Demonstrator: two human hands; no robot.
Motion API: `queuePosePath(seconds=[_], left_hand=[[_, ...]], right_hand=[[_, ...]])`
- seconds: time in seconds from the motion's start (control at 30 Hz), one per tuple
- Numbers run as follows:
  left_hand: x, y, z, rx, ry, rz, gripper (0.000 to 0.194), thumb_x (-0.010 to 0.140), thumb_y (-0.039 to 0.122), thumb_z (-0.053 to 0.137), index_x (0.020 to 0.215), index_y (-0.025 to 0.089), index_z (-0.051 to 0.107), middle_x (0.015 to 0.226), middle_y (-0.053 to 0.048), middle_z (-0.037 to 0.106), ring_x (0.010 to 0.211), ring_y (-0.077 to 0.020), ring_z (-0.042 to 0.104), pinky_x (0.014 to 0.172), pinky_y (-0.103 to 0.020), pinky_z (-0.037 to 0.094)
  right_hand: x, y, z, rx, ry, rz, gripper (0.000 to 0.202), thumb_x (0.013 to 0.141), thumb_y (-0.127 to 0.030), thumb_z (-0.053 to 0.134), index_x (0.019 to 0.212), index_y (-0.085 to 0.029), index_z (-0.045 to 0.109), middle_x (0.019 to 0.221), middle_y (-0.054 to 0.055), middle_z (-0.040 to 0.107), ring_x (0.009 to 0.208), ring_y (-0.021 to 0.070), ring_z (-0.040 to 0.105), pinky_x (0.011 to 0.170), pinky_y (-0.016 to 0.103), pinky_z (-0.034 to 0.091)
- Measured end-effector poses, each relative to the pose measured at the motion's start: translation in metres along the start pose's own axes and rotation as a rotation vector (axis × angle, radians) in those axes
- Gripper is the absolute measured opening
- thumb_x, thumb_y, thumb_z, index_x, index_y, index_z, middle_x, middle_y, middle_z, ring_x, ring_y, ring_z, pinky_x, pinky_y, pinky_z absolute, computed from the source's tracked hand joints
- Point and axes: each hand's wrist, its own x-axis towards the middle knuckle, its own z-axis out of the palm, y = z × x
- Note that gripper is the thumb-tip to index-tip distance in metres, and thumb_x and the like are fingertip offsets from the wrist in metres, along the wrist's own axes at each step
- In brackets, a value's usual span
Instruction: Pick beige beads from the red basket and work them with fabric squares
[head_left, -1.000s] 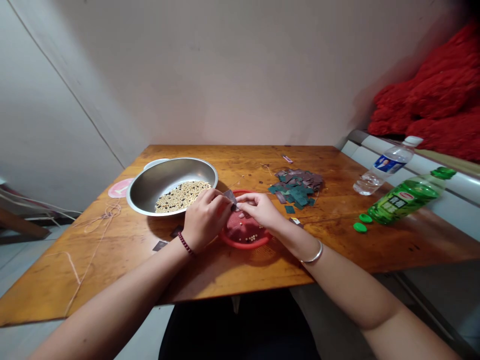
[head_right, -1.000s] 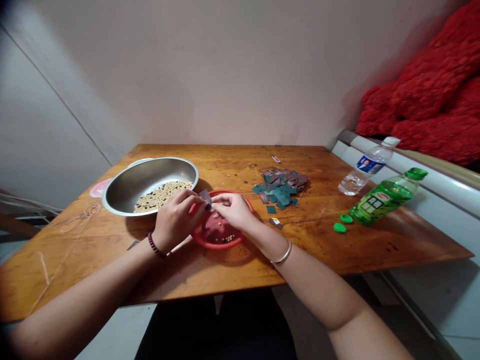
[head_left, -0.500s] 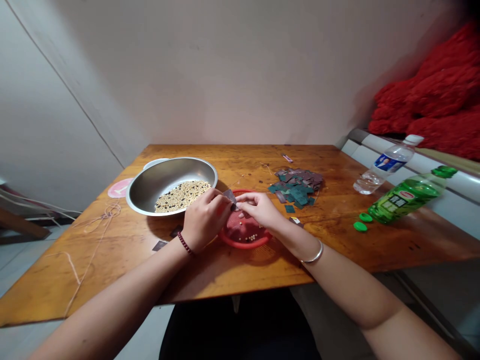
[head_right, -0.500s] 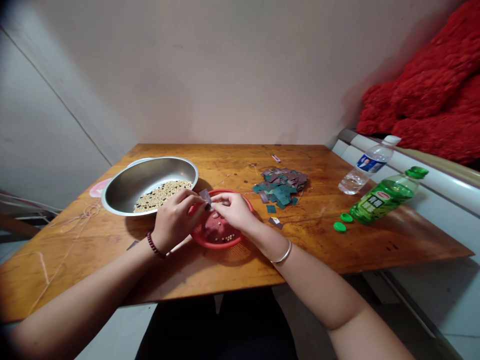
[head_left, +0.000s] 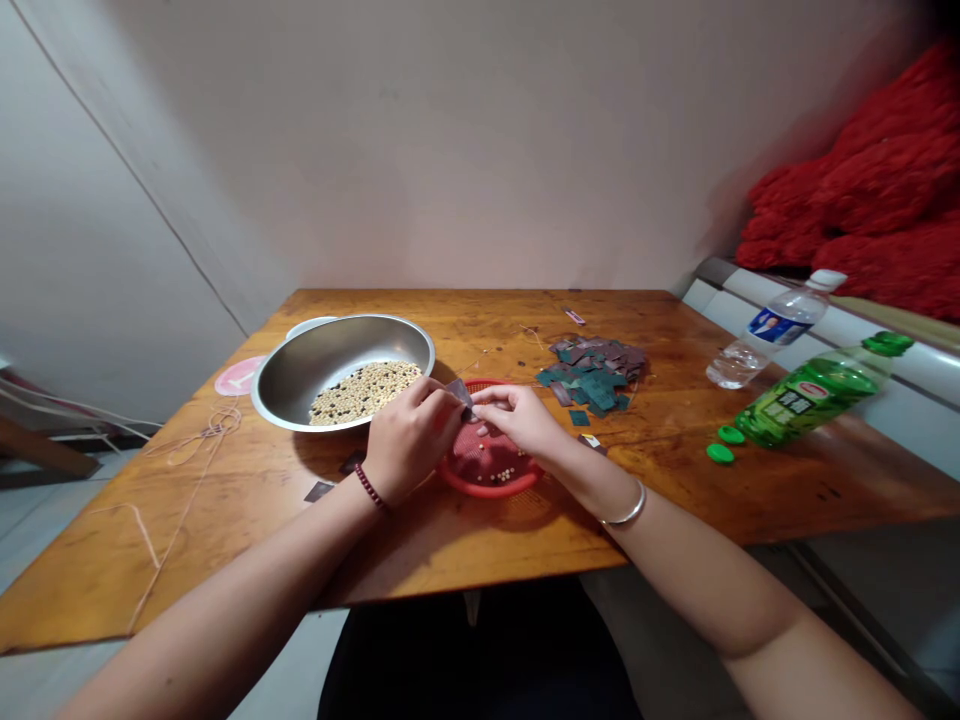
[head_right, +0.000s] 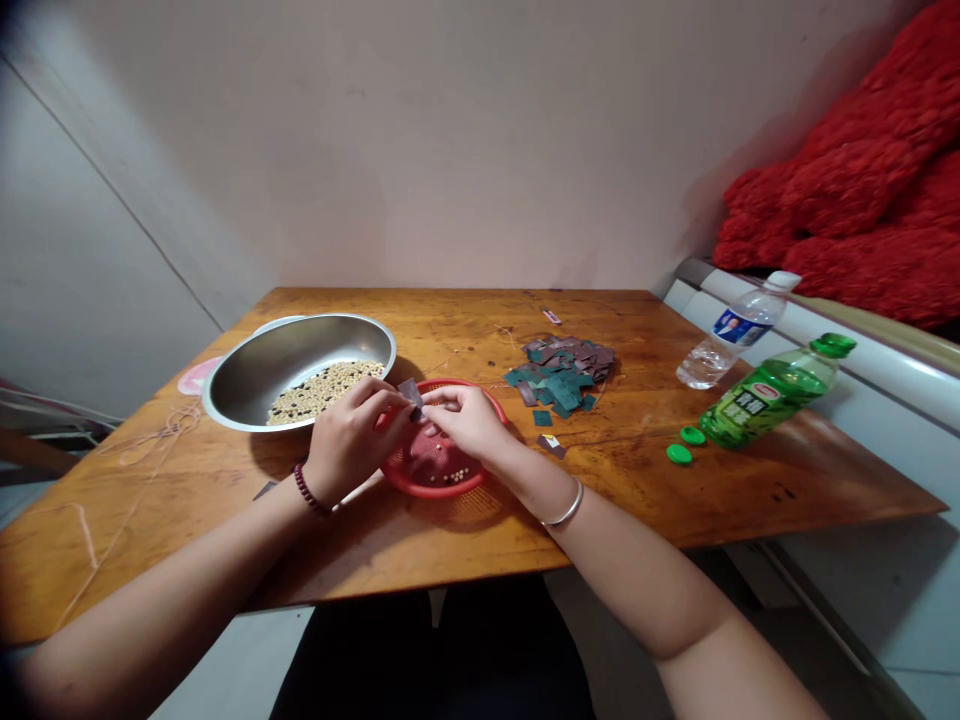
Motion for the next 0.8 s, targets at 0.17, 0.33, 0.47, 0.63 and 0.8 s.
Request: queuePosePath(seconds=[0.17, 0.33, 0.47, 0.63, 0.8], left_hand=[[0.0003, 0.0006, -0.0003, 0.001, -0.003, -0.006, 0.015, 0.084, 0.033, 0.054, 0.082, 0.02, 0.062, 0.087, -0.002, 0.061, 0.068, -0.0104, 0.054, 0.057, -0.022, 0.04], [-0.0003, 0.0, 0.0002, -0.003, -0.008, -0.007, 0.016, 0.084, 0.034, 0.053, 0.083, 0.02, 0.062, 0.088, -0.003, 0.061, 0.068, -0.0106, 0.054, 0.056, -0.022, 0.04], [-0.0008, -0.0008, 0.0009, -0.01, -0.012, -0.011, 0.016, 0.084, 0.034, 0.053, 0.083, 0.02, 0.062, 0.088, -0.002, 0.06, 0.068, -0.0104, 0.054, 0.057, -0.022, 0.04], [-0.001, -0.0003, 0.0001, -0.003, -0.021, -0.018, 0.017, 0.084, 0.035, 0.053, 0.083, 0.021, 0.062, 0.089, -0.001, 0.06, 0.068, -0.0099, 0.054, 0.057, -0.022, 0.04], [-0.0003, 0.0008, -0.0005, -0.006, -0.035, -0.029, 0.017, 0.084, 0.035, 0.053, 0.084, 0.02, 0.062, 0.089, -0.002, 0.06, 0.068, -0.0094, 0.054, 0.058, -0.021, 0.04]], right_hand=[[0.0003, 0.0017, -0.0004, 0.011, -0.008, -0.005, 0.016, 0.073, -0.02, 0.065, 0.087, -0.014, 0.067, 0.072, 0.004, 0.067, 0.056, 0.0091, 0.06, 0.051, 0.02, 0.051], [0.0006, 0.0022, -0.0005, -0.007, -0.001, -0.008, 0.016, 0.073, -0.019, 0.063, 0.087, -0.013, 0.067, 0.073, 0.005, 0.067, 0.056, 0.0092, 0.06, 0.051, 0.02, 0.05], [0.0004, 0.0005, 0.0002, -0.021, 0.009, -0.013, 0.014, 0.073, -0.017, 0.063, 0.086, -0.013, 0.067, 0.07, 0.004, 0.067, 0.055, 0.0087, 0.06, 0.052, 0.019, 0.049], [-0.0009, -0.0021, 0.001, -0.006, 0.016, 0.016, 0.015, 0.073, -0.016, 0.063, 0.087, -0.012, 0.066, 0.068, 0.003, 0.066, 0.054, 0.0084, 0.06, 0.05, 0.017, 0.048], [-0.0006, -0.0022, 0.0012, -0.002, 0.012, 0.036, 0.014, 0.076, -0.014, 0.06, 0.088, -0.012, 0.066, 0.068, 0.003, 0.066, 0.055, 0.0085, 0.06, 0.049, 0.017, 0.049]])
